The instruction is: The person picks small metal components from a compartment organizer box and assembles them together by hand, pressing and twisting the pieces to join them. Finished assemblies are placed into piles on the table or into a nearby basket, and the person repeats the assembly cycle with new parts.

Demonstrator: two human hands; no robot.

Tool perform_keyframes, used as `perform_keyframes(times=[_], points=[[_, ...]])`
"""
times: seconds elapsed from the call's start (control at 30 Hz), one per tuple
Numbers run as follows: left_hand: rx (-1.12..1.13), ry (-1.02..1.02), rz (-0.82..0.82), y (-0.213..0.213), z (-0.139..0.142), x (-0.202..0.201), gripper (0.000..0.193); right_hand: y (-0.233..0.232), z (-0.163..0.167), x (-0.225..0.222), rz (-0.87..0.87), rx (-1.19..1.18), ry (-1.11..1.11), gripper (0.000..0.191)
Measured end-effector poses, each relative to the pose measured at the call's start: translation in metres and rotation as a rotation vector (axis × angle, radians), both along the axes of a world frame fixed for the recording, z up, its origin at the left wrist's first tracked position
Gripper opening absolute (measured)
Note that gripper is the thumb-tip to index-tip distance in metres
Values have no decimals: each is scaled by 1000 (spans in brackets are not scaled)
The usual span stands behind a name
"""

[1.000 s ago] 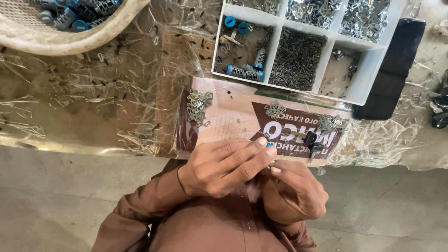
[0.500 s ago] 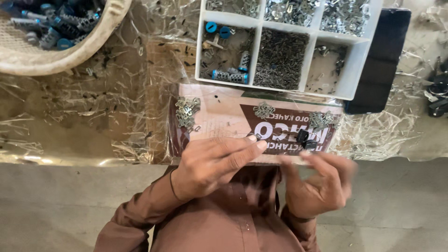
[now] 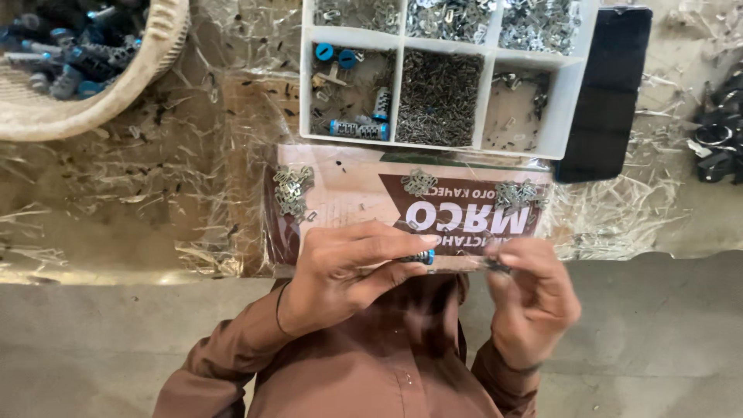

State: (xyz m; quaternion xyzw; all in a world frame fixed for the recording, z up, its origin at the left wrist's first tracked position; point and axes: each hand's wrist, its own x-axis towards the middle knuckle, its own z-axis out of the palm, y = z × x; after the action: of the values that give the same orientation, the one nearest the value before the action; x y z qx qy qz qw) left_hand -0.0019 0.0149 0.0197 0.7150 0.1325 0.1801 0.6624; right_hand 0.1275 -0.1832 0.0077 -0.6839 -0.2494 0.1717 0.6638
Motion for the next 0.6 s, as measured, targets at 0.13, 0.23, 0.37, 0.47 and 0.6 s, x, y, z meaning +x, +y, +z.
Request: perform_keyframes(times=[0.13,0.23,0.37,0.47,0.6], points=[[-45,-46,-29,-6,-2,3,27,-2,3,-14,-68,-98,-95,15],[-107,-46,-41,-9,-2,2,26,-2,4,-14,-1,-145,-106,19],[-147,-28,-45,-8,1,-2,25,-5,4,-11,11,-136,-77,18],[-101,-37,-20,-7,1,-2,24,-8,4,-9,26,-114,-53,19],[-89,-23,-24,-6,2,-3,23,-9,6,0,95,-182,-100,17]])
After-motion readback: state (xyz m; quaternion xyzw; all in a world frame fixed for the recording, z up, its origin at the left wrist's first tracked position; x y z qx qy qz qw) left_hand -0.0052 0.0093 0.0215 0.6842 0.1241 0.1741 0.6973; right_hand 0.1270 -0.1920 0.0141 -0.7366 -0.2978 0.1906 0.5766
